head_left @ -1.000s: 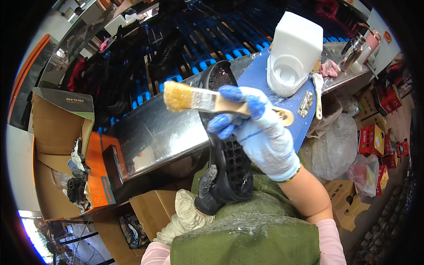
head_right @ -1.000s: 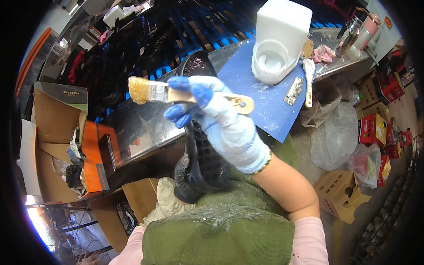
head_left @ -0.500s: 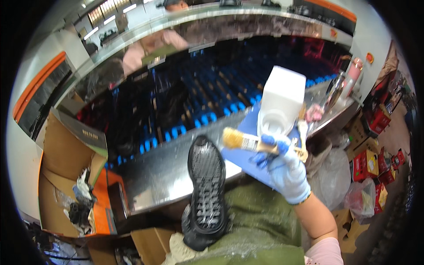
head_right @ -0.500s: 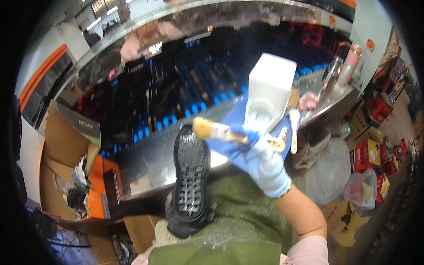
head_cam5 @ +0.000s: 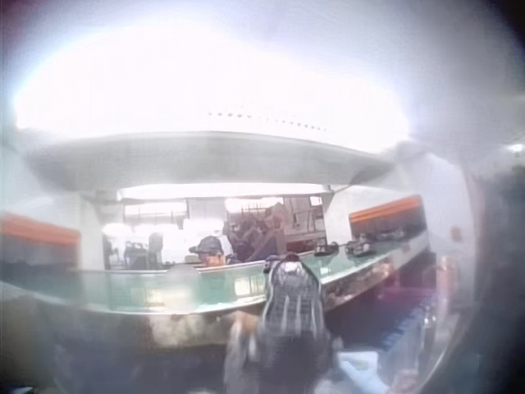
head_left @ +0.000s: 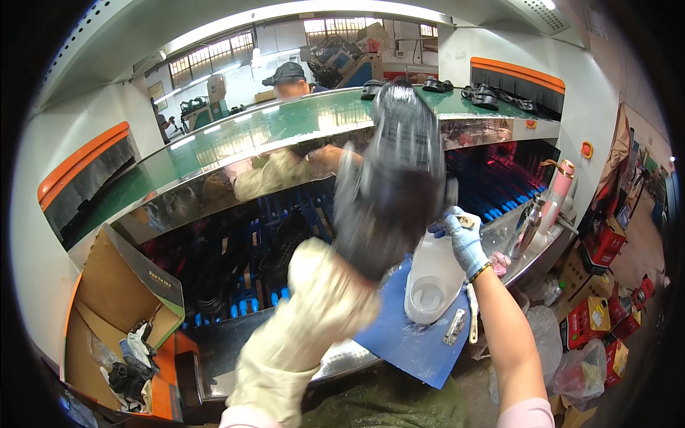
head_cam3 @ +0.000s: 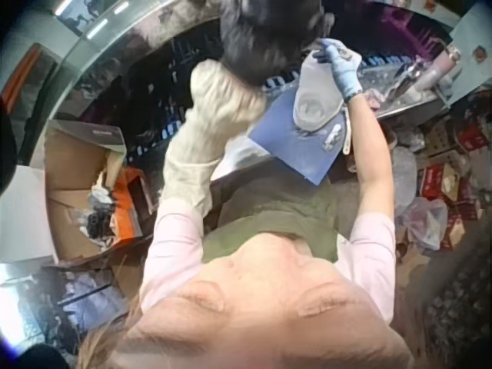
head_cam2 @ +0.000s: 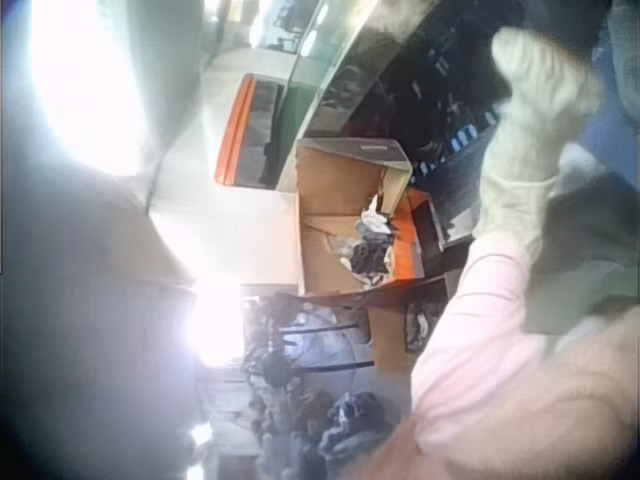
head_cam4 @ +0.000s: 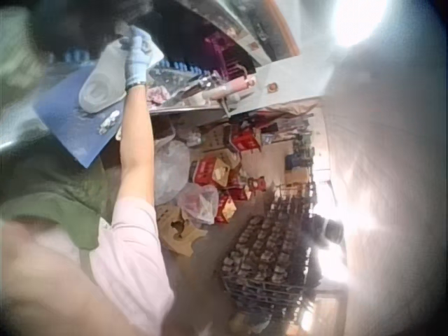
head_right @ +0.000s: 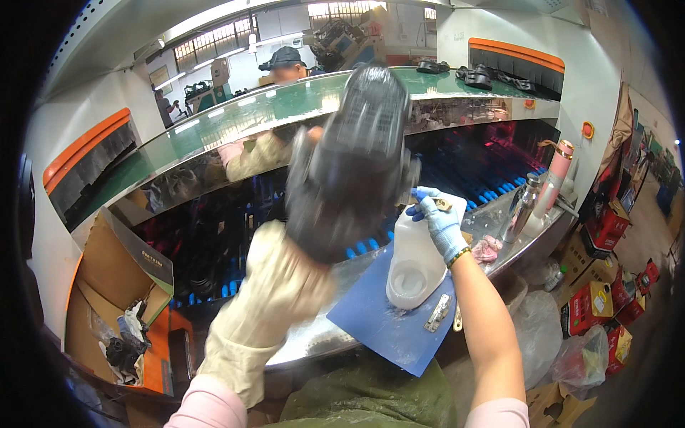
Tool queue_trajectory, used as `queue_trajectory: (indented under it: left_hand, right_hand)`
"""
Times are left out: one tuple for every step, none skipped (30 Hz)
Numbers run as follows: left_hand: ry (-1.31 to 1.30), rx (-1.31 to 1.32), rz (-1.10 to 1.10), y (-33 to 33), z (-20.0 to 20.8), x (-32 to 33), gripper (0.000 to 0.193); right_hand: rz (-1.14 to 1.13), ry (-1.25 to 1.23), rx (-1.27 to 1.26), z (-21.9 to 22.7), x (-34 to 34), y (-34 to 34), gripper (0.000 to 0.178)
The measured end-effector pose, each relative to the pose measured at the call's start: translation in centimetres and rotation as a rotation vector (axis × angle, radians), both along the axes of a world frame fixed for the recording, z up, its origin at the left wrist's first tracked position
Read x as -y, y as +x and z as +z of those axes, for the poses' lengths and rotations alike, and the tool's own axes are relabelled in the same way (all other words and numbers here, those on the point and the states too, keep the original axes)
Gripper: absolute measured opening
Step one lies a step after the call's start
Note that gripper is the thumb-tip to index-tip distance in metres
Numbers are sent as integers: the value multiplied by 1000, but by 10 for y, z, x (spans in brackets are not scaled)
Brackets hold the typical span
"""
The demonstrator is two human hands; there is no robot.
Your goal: The person scrubs the soles of black shoes with a brush and white cleaning liquid. They repeatedly dip the brush into a container and apply the liquid to the shoe soles, then place the shoes on a metal surface.
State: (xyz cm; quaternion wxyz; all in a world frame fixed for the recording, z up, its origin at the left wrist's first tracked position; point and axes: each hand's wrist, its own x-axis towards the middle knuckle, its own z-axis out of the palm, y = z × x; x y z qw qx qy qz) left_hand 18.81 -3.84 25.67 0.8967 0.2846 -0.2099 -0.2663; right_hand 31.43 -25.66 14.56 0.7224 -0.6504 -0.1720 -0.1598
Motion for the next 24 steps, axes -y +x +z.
queue_trajectory:
  left_hand:
    - [13,66,7,27,20,12,71]
    - [23,114,3,51,33,25,72]
    - [63,144,4,73,38,32,72]
    - [97,181,-28,86,38,43,73]
    - [99,216,-156,105,12,85,74]
    - [231,234,-90,110,0,80,69]
    - [413,322,4,97,-16,69,65]
    - [586,418,89,88,-35,60,60]
    - [782,501,213,78,-52,38,55]
    - [992,563,377,71,-65,4,50]
    - [1192,609,564,76,-85,-32,46]
    - [1255,864,885,116,-157,-95,53]
    - [1483,655,972,110,-156,-114,56]
    - [1716,414,1006,100,-151,-138,60]
    - [2094,183,963,108,-157,-170,56]
    - [2235,32,886,121,-165,-193,55]
    - [2267,-54,832,126,-171,-209,54]
    - [2281,-121,792,130,-173,-224,53]
    - [2259,-156,781,130,-178,-236,51]
    - [2223,-172,769,132,-184,-240,50]
    - [2177,-207,774,134,-188,-246,49]
    - [2125,-225,776,137,-192,-247,48]
    - [2058,-243,790,139,-195,-249,47]
    - [1984,-269,803,137,-198,-250,46]
  right_hand:
    - [88,101,-35,3,-13,4,22]
    - [130,139,-55,10,-23,1,24]
    - [179,159,-55,7,-31,6,22]
    - [100,-9,-55,-15,-13,34,23]
    - [-92,-230,-105,-48,60,51,25]
    - [-33,195,78,-29,14,20,22]
    - [45,197,56,-23,16,13,23]
    - [104,182,25,-20,24,6,25]
    - [70,81,42,-7,18,6,28]
    - [158,115,-64,6,5,-3,33]
    - [134,115,-62,12,-1,-6,30]
    - [162,87,-24,18,-16,-6,30]
    - [132,37,-14,16,-5,-6,29]
    - [96,22,-19,13,-3,-8,30]
    - [71,8,-19,14,-5,-10,31]
    - [78,26,-22,13,-1,-11,31]
    - [84,57,-17,11,1,-10,32]
    - [99,55,-27,12,-1,-9,32]
    - [92,44,-22,11,-5,-8,33]
    - [85,23,-9,12,-7,-9,34]
    - [77,4,4,12,-9,-8,34]
    - [80,4,3,12,-8,-9,35]
    - [84,5,2,12,-8,-9,35]
    - [89,4,2,12,-8,-9,35]
